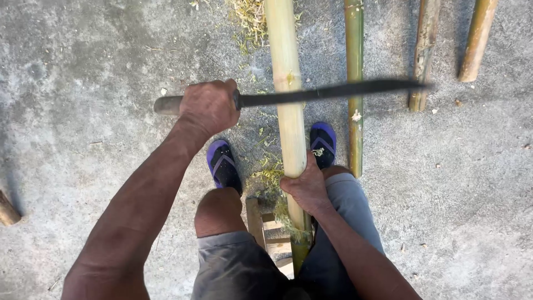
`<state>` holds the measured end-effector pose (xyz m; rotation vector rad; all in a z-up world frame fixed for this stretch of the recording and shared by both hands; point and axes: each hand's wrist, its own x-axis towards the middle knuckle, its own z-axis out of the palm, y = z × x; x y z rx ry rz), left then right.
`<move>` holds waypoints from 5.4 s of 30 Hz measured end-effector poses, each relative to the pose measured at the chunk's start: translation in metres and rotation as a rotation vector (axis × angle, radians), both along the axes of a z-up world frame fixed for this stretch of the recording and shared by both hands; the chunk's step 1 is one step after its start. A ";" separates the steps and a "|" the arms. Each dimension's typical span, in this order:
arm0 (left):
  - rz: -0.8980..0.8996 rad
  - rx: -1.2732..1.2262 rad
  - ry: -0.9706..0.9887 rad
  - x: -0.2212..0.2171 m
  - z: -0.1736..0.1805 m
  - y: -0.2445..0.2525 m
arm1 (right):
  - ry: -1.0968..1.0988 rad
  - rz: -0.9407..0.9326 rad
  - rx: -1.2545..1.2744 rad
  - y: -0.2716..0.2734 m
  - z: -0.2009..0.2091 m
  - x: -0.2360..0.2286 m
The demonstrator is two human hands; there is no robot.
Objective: Using a machete to shave and smooth a bamboo pole while sitting.
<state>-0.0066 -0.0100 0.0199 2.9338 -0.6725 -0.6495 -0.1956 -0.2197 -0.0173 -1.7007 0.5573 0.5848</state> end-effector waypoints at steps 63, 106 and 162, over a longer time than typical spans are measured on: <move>0.090 0.141 -0.001 -0.006 0.027 -0.014 | 0.026 0.044 -0.239 0.017 0.023 0.002; 0.143 0.172 0.106 -0.004 0.040 -0.020 | -0.148 0.037 -0.228 0.017 0.011 -0.003; 1.180 -0.739 0.292 -0.080 0.002 -0.027 | -0.167 0.041 -0.297 0.012 0.014 0.091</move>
